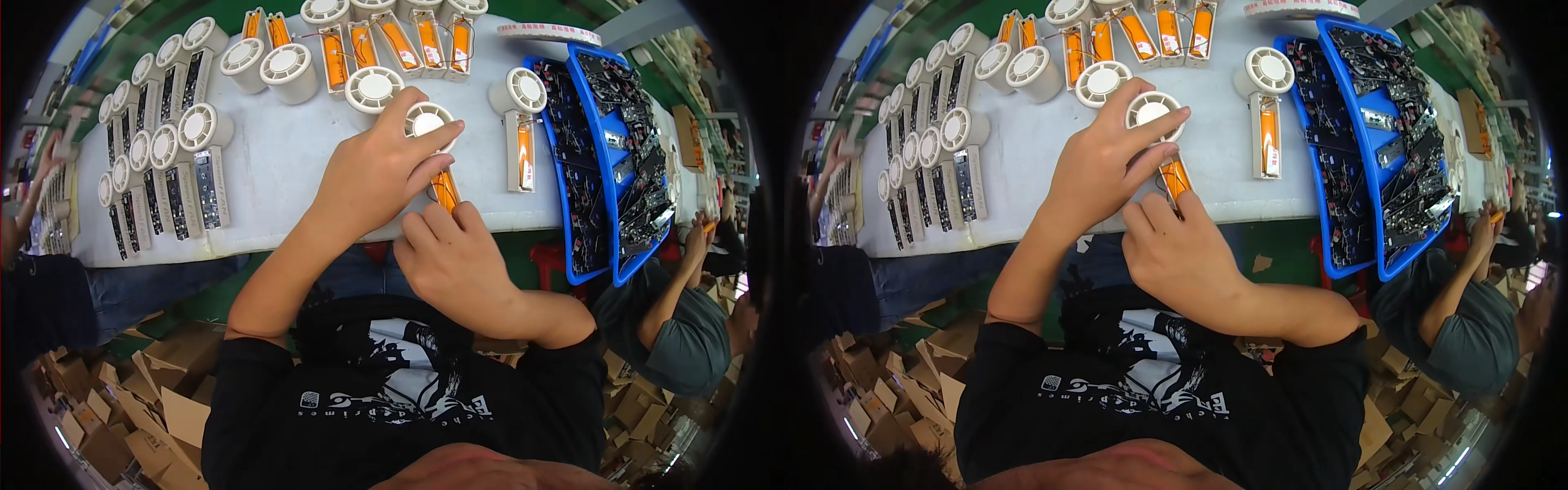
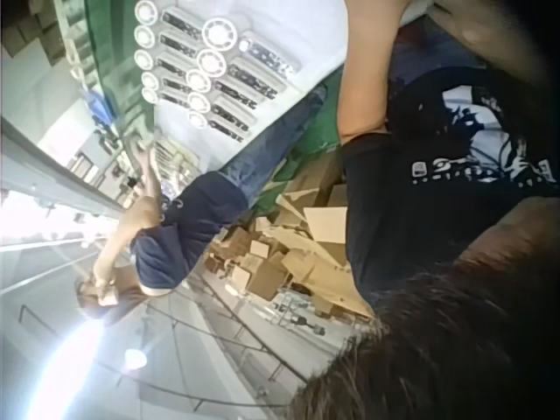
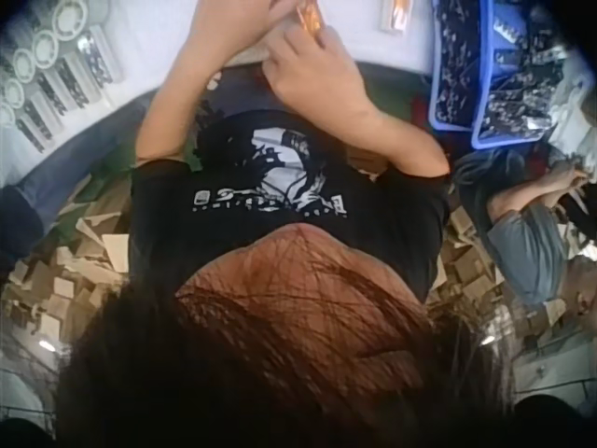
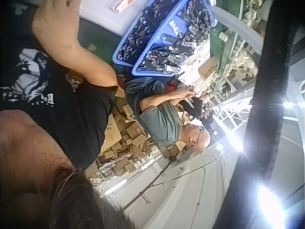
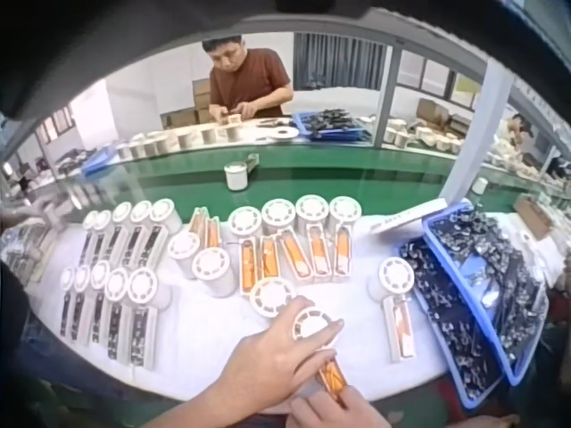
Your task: Manually assemble handheld fans by attaching components and applying adhesive labels.
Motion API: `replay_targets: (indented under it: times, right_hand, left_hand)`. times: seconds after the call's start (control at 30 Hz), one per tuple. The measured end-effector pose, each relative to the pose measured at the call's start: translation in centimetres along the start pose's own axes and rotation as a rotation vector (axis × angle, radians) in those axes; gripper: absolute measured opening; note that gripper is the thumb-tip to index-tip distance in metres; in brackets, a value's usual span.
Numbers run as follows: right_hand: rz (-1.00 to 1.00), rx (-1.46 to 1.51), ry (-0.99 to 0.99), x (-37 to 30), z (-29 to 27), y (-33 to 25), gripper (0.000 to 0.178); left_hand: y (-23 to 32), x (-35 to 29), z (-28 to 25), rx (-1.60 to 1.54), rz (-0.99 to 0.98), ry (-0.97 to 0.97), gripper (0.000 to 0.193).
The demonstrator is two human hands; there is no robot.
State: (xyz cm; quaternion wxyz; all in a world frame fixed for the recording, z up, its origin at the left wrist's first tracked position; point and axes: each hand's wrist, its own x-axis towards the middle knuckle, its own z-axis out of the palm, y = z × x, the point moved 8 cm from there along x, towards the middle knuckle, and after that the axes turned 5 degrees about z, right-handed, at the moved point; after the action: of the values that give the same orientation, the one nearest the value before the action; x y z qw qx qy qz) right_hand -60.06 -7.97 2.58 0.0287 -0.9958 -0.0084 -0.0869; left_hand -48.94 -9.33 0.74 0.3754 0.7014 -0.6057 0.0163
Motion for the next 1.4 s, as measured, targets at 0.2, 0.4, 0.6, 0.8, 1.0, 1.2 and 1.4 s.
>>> replay_targets:
  times: [0.2, 0.4, 0.6, 0.8, 1.0, 1.2, 1.4]
  right_hand:
    - [-0.001, 0.074, 0.059, 0.7, -0.9, 1.9, 0.009]
    - [-0.005, 0.072, -0.017, 1.2, -1.2, 2.1, 0.019]
    - [0.342, 0.845, 0.178, 0.4, -1.4, 6.9, 0.013]
    - [0.849, 1.512, 0.449, -2.8, 2.3, 12.4, 0.022]
    - [0.773, 1.623, 0.403, -2.8, 2.5, 11.8, 0.025]
    - [0.777, 1.162, 0.359, -4.8, 1.2, 12.2, 0.030]
    - [0.889, 1.150, 0.323, -6.2, 2.0, 11.3, 0.028]
  left_hand:
    - [-0.2, 0.0, 0.0, -0.017, 0.005, -0.038, 0.033]
    - [-0.5, -0.1, 0.2, -0.026, -0.008, -0.041, 0.032]
    - [-0.9, -0.4, 0.1, -0.076, 0.009, -0.025, 0.036]
    - [-0.3, -0.6, -0.1, -0.094, -0.022, -0.086, 0.044]
    - [0.2, -0.8, 0.1, -0.056, -0.016, -0.016, 0.050]
    - [-0.5, -0.9, 0.1, -0.130, -0.025, 0.002, 0.049]
    - [-1.0, -0.9, 0.1, -0.263, -0.088, -0.026, 0.045]
